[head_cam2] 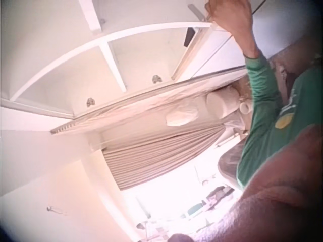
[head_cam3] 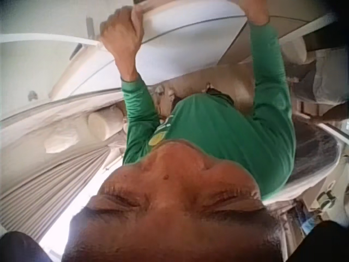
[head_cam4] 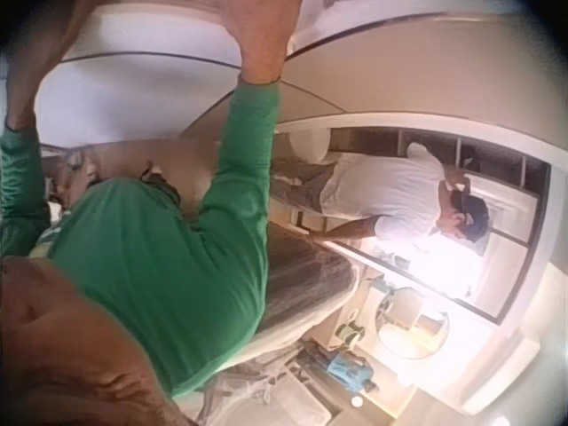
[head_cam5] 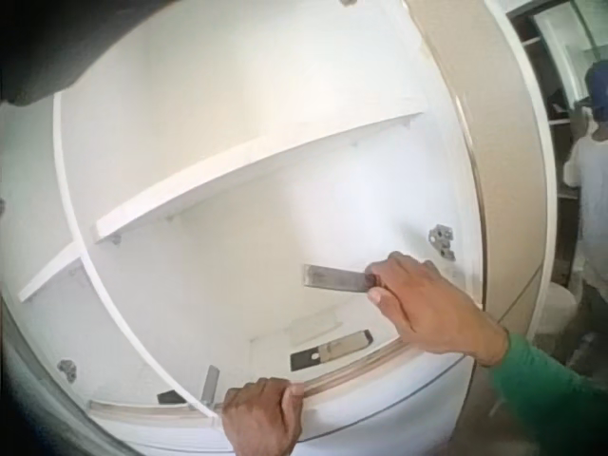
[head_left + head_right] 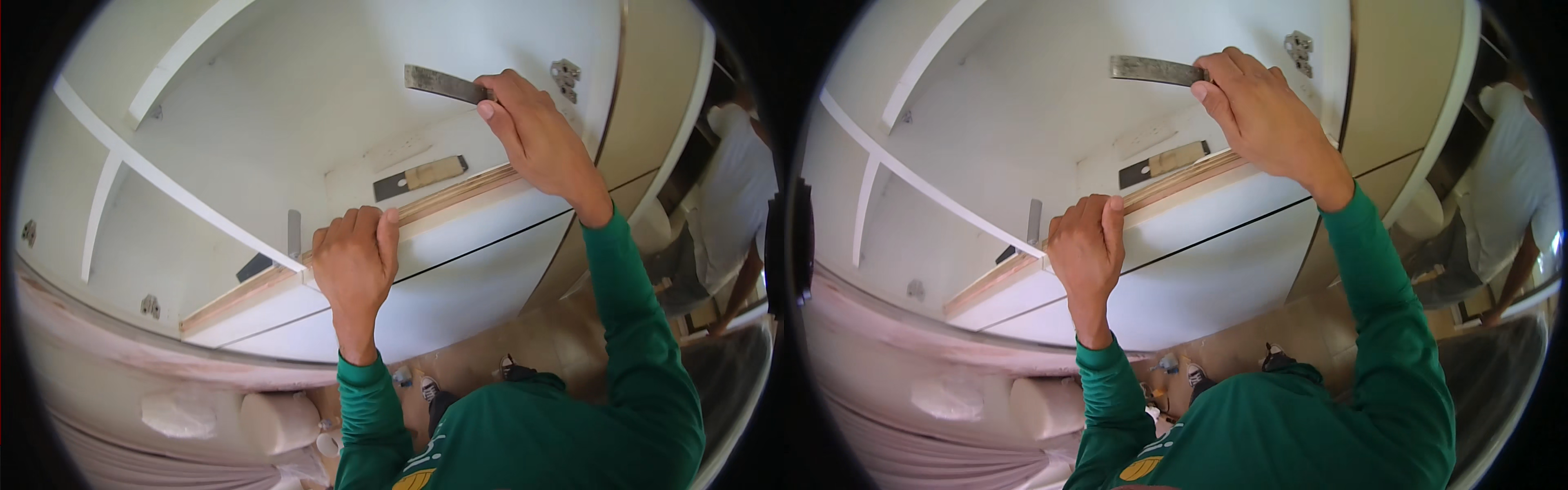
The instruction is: The person scrapes the edge of a white cabinet with a scraper tool.
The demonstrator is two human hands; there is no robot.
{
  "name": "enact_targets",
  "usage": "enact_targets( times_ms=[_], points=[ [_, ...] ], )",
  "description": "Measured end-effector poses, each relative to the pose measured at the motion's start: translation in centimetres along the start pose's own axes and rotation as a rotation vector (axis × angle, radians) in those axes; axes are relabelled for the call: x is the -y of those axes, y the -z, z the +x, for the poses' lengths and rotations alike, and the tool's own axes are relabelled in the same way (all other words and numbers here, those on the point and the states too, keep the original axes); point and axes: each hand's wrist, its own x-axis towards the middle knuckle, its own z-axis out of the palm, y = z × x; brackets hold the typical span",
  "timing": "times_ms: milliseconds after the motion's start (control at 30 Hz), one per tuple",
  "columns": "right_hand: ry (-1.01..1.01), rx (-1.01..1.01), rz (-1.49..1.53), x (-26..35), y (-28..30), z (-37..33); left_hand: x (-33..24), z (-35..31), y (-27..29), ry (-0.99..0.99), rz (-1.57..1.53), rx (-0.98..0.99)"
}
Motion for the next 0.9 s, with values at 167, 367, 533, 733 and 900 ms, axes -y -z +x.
enact_targets(
  times_ms=[167,367,533,733,900],
  points=[
    [-0.491,-0.111,0.432,9.2,5.1,-2.6,1.1,-0.6,1.2,-0.119,-0.08,0.045],
    [-1.117,-0.096,0.9,17.7,1.3,-8.5,2.8,-0.2,2.8,-0.218,-0.205,0.225],
    [-1.164,-0.211,0.97,21.0,-2.9,-9.8,4.4,1.8,3.5,-0.194,-0.346,0.502],
    [-1.251,-0.257,1.099,23.2,-6.1,-8.3,2.8,6.5,3.2,-0.111,-0.629,0.719],
    [-1.244,-0.501,1.119,24.3,-10.2,-6.4,2.9,8.0,2.2,-0.272,-0.604,0.838]
  ],
)
